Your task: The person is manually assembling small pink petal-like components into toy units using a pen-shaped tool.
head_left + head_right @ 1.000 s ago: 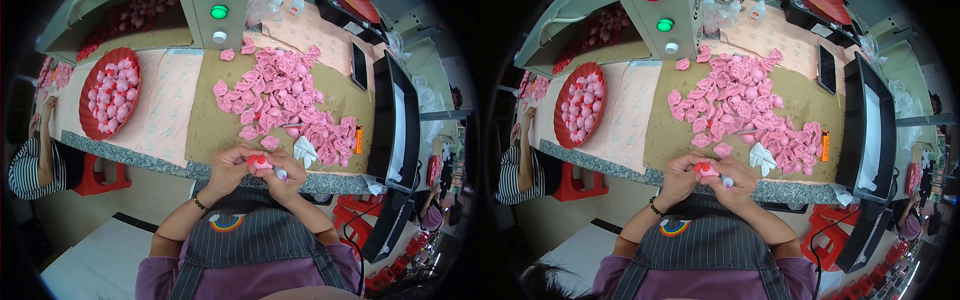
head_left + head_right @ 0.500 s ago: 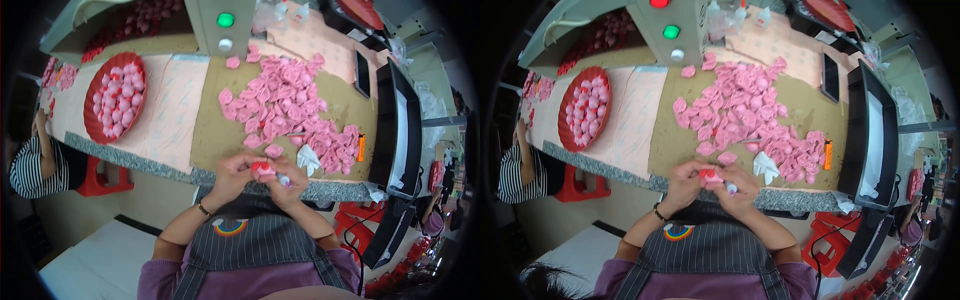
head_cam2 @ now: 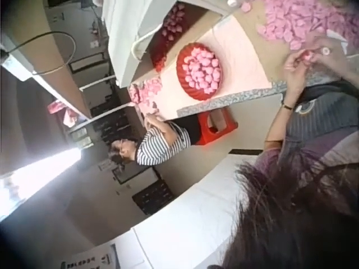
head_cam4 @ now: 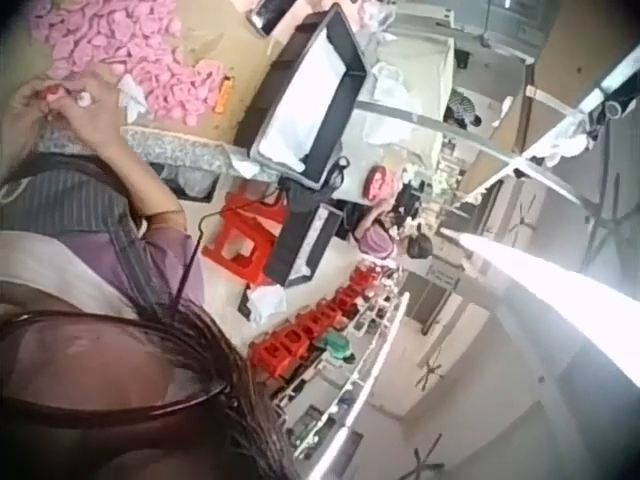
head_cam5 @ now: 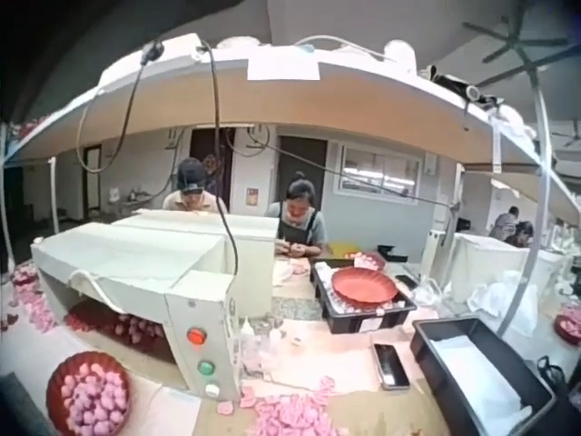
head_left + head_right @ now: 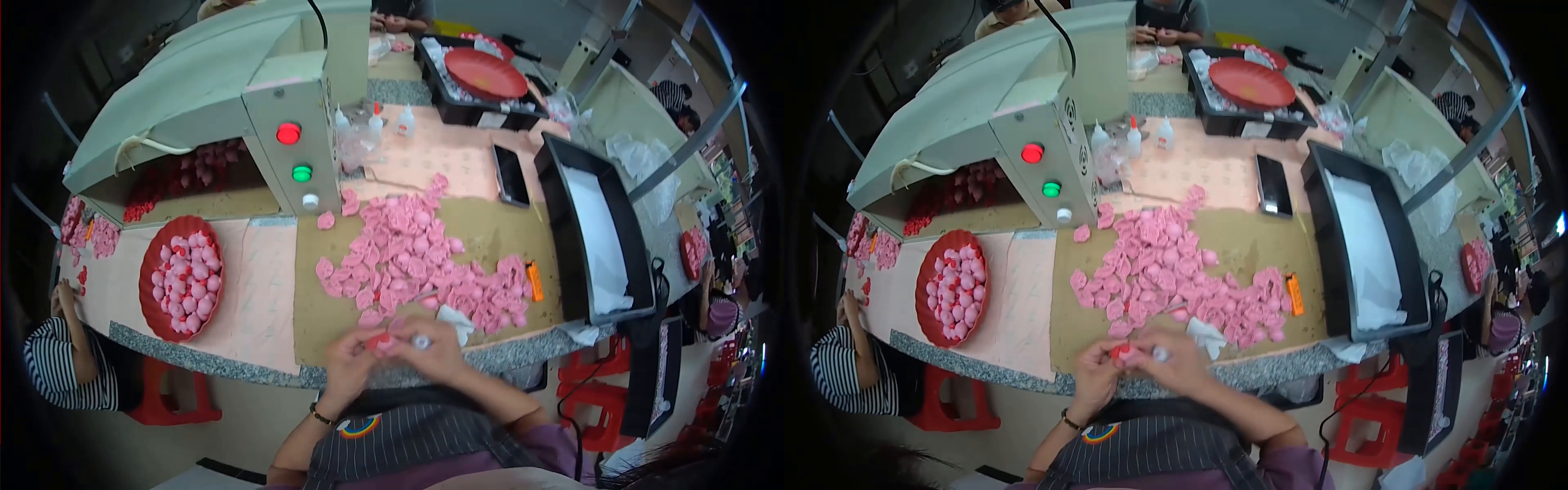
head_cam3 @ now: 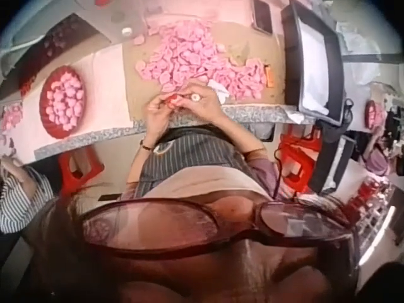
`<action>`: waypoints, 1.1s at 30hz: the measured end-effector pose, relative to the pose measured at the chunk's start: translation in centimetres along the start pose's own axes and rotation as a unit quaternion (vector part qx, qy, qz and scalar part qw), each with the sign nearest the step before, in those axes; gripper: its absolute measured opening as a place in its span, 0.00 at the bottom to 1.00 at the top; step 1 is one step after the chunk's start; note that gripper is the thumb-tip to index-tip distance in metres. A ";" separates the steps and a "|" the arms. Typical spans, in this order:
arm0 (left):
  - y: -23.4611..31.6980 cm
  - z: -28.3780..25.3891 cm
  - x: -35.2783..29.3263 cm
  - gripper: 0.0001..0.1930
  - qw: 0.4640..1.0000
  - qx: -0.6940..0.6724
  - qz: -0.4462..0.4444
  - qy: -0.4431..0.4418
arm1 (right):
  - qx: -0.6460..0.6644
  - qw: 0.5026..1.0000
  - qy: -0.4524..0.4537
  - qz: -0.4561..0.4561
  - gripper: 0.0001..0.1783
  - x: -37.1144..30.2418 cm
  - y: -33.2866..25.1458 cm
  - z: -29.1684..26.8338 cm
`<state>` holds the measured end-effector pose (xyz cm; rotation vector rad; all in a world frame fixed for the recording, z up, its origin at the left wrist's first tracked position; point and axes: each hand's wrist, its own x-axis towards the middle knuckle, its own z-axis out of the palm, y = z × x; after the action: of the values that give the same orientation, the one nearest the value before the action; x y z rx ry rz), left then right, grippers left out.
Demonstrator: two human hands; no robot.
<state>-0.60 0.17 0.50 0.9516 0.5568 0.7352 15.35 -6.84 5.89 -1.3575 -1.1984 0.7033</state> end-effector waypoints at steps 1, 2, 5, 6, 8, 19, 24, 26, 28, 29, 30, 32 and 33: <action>1.5 0.4 0.6 0.11 0.999 0.028 0.030 0.008 | 0.034 0.999 0.002 0.000 0.12 0.8 0.7 -1.0; 3.2 0.8 1.2 0.11 0.996 0.057 0.061 0.018 | 0.049 0.995 -0.004 0.084 0.19 2.1 -1.0 -2.7; 6.7 -2.4 3.1 0.13 0.947 0.227 0.207 0.090 | 0.161 0.982 0.061 0.072 0.24 5.7 0.1 -8.0; 7.7 -4.2 3.6 0.14 0.926 0.257 0.256 0.107 | 0.086 0.988 0.094 0.087 0.23 6.7 0.9 -10.1; 10.5 -6.1 4.7 0.14 0.867 0.312 0.361 0.143 | -0.082 0.980 0.158 0.088 0.21 7.6 3.6 -14.4; 15.7 -18.6 5.2 0.13 0.689 0.559 0.325 0.326 | -0.267 0.931 0.204 0.143 0.20 6.3 6.7 -18.4; 16.1 -20.4 5.5 0.13 0.709 0.532 0.290 0.361 | -0.505 0.850 0.139 0.060 0.29 5.5 0.0 -22.0; 16.4 -20.8 5.8 0.14 0.710 0.498 0.322 0.379 | -0.484 0.853 0.177 0.078 0.27 6.7 -4.4 -22.2; 16.6 -20.3 5.8 0.15 0.709 0.483 0.326 0.397 | -0.500 0.833 0.227 0.068 0.23 8.8 -7.3 -22.4; 16.7 -20.1 5.9 0.14 0.684 0.514 0.337 0.392 | -0.535 0.809 0.237 0.061 0.23 10.5 -8.4 -22.6; 16.7 -20.2 5.5 0.14 0.655 0.547 0.342 0.392 | -0.567 0.786 0.240 0.054 0.24 12.6 -9.0 -22.6; 17.1 -19.6 4.9 0.14 0.632 0.580 0.332 0.393 | -0.570 0.785 0.217 0.110 0.22 17.7 -9.3 -23.6; 17.1 -19.4 4.9 0.13 0.609 0.616 0.311 0.391 | -0.574 0.794 0.180 0.089 0.21 20.5 -7.9 -25.6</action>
<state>-16.59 20.46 5.67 2.2047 1.6902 1.4649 43.06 2.00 22.87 -2.4872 -1.1946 -0.3084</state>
